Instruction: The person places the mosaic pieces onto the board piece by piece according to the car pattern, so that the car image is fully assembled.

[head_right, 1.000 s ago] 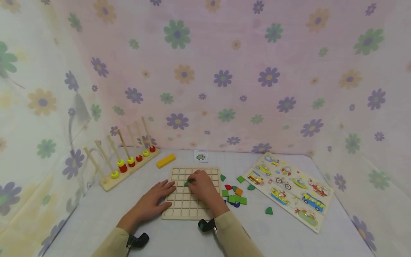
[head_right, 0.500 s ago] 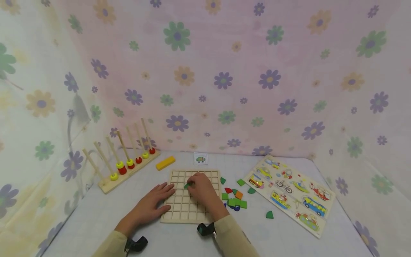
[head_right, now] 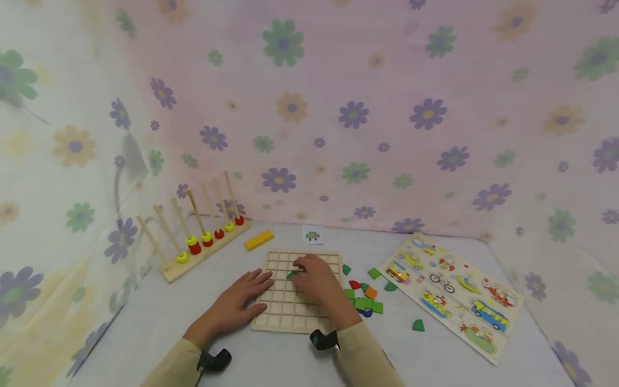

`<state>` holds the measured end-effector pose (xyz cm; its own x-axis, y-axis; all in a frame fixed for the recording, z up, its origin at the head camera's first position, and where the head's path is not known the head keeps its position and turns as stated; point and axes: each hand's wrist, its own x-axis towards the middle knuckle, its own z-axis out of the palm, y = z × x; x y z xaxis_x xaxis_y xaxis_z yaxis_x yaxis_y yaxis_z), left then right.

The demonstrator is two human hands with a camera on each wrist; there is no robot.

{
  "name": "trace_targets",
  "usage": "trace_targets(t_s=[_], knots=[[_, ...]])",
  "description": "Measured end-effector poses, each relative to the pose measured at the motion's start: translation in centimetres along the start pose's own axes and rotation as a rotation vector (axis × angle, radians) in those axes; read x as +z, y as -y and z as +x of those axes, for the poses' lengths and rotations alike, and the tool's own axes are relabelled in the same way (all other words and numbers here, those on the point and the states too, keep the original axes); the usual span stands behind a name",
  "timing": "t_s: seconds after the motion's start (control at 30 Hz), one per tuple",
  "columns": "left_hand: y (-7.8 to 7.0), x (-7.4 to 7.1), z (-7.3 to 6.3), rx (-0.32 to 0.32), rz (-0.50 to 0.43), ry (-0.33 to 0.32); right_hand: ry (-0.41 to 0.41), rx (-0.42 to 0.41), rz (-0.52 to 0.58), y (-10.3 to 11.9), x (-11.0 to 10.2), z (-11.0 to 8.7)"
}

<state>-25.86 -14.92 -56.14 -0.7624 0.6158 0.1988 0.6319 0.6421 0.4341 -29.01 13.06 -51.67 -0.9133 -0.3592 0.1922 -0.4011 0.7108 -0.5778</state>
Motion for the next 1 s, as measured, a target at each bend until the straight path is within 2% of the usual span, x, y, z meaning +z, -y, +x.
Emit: trace_targets(t_s=[0.1, 0.2, 0.47, 0.6, 0.83, 1.0], knots=[[-0.1, 0.0, 0.5, 0.002, 0.001, 0.009, -0.011, -0.011, 0.041, -0.3, -2.2, -0.3], [-0.4, 0.0, 0.8, 0.000, -0.006, 0.024, -0.020, -0.027, 0.031, -1.1, -4.1, -1.2], [-0.8, -0.2, 0.6, -0.016, -0.015, 0.029, -0.035, -0.086, -0.049, -3.2, -8.3, -5.3], [-0.7, -0.3, 0.5, -0.015, -0.003, 0.014, -0.048, -0.073, -0.086, -3.7, -10.1, -6.9], [-0.5, -0.2, 0.4, -0.030, -0.016, 0.019, -0.002, -0.046, -0.133, -4.1, -11.9, -8.6], [-0.2, -0.2, 0.1, -0.025, -0.003, 0.028, 0.068, -0.012, -0.117, -4.5, -12.6, -8.9]])
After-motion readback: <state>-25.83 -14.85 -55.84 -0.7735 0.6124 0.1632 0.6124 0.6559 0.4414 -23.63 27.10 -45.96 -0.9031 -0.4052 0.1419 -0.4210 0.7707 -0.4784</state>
